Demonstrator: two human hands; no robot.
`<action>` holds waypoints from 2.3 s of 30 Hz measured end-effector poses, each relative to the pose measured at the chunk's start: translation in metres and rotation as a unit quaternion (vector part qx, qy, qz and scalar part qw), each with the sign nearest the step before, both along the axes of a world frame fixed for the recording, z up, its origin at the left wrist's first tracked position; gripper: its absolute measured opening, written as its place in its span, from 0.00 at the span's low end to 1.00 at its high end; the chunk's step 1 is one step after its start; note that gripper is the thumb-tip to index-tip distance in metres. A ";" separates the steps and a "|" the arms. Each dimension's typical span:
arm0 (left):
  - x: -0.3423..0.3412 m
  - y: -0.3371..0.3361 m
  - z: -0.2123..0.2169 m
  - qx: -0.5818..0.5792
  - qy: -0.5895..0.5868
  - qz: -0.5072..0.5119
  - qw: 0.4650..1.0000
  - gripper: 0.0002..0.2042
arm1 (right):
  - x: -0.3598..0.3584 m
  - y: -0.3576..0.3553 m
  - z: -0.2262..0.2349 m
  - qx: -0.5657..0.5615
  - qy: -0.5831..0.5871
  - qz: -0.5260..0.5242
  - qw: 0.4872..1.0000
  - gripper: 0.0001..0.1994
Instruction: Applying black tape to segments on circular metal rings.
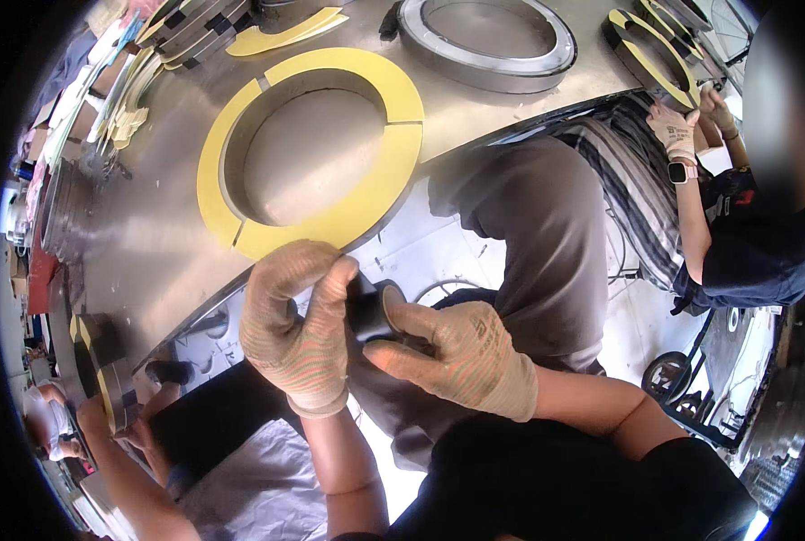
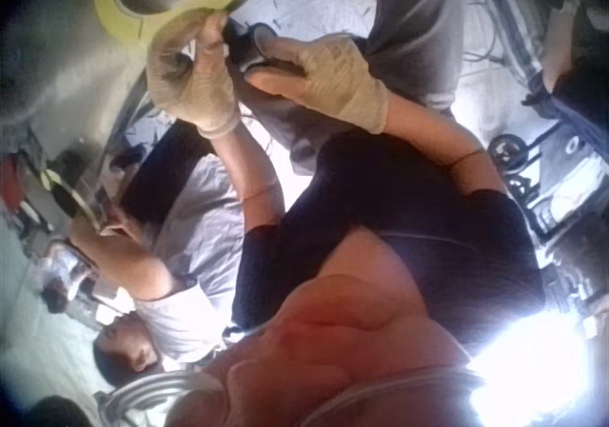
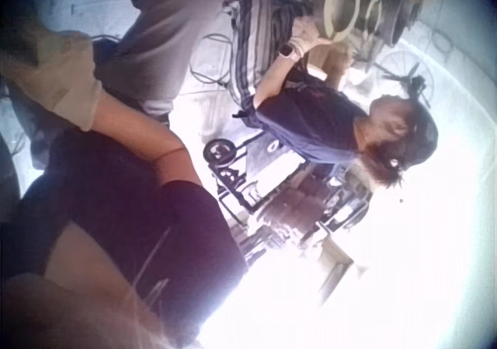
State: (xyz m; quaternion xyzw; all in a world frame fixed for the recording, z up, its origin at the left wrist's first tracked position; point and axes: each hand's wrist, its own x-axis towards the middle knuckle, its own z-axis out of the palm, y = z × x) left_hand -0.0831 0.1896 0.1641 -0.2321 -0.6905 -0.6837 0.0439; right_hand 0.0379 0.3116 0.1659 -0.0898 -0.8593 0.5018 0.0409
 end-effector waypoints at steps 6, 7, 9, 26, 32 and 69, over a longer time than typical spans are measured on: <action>-0.035 0.012 -0.007 -0.220 0.230 0.024 0.948 0.11 | -0.016 -0.008 -0.022 0.037 0.042 0.002 0.998 0.18; -0.037 0.013 -0.009 -0.278 0.253 0.037 0.926 0.12 | -0.016 -0.006 -0.025 -0.006 0.038 0.004 0.999 0.19; -0.036 0.015 -0.014 -0.225 0.157 0.014 0.962 0.10 | -0.018 -0.002 -0.029 -0.035 -0.048 -0.010 0.998 0.23; -0.059 0.013 -0.019 -0.326 0.161 0.044 0.931 0.08 | -0.064 0.071 0.024 0.268 0.113 0.064 0.955 0.31; -0.072 -0.010 0.016 -0.391 0.373 0.003 0.842 0.21 | -0.112 0.089 0.005 0.441 0.112 0.205 0.866 0.19; -0.023 0.007 0.022 -0.455 0.244 -0.054 0.855 0.20 | -0.098 0.128 0.001 0.322 0.226 0.213 0.894 0.13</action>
